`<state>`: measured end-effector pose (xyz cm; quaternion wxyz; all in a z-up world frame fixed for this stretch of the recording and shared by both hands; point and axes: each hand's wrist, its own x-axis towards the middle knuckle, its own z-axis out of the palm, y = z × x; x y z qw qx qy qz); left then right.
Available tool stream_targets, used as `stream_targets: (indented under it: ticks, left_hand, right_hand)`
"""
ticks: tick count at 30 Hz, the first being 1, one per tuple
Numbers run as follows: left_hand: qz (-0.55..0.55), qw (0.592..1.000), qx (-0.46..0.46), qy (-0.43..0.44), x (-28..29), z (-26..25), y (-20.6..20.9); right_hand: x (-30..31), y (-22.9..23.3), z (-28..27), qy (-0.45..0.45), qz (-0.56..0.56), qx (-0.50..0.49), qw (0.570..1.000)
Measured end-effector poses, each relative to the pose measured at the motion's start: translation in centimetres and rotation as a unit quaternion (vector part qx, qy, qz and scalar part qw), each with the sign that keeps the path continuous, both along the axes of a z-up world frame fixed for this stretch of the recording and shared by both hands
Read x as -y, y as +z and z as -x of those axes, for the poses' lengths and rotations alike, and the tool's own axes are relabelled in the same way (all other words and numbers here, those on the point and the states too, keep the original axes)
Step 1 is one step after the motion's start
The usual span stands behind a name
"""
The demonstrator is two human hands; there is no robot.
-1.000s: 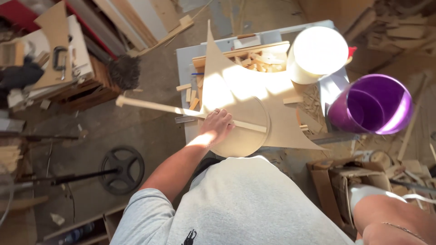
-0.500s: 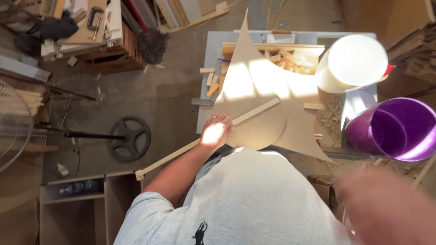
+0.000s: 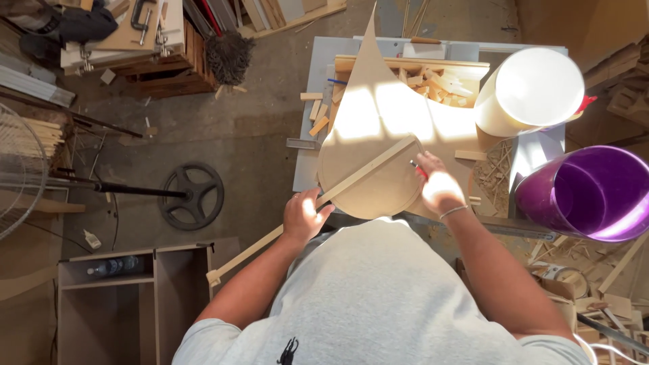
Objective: Marking a circular wooden board with a pencil and straight edge before securing a guide with a C-clamp
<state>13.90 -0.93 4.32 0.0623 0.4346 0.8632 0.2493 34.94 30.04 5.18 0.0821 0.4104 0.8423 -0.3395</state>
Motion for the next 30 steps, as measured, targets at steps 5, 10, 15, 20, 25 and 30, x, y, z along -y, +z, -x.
stream_targets:
  ticks: [5,10,15,20,25,30]
  left_hand:
    - [-0.043,0.999,0.007,0.025,-1.1,0.9,-0.3]
    - [-0.003,0.999,-0.043,0.019,-1.6,2.7,-0.3]
    - [0.079,0.996,-0.032,-0.002,-3.7,4.3,3.6]
    - [0.163,0.986,0.003,-0.036,-6.7,6.3,3.9]
    - [0.157,0.984,-0.031,-0.075,-10.3,8.0,3.9]
    - [0.116,0.977,-0.091,-0.156,-13.9,6.9,5.1]
  right_hand:
    - [1.5,-2.9,-1.3,0.001,-0.005,0.003,1.0]
    - [5.5,-3.9,-4.0,0.029,-0.147,-0.088,0.985]
    - [8.8,-3.4,-5.4,0.062,-0.261,-0.164,0.949]
    - [10.7,0.5,-5.2,-0.016,-0.139,-0.132,0.981]
    - [10.7,-0.4,-5.8,-0.064,-0.087,-0.085,0.99]
    - [9.8,-0.9,-4.5,-0.12,-0.079,-0.021,0.989]
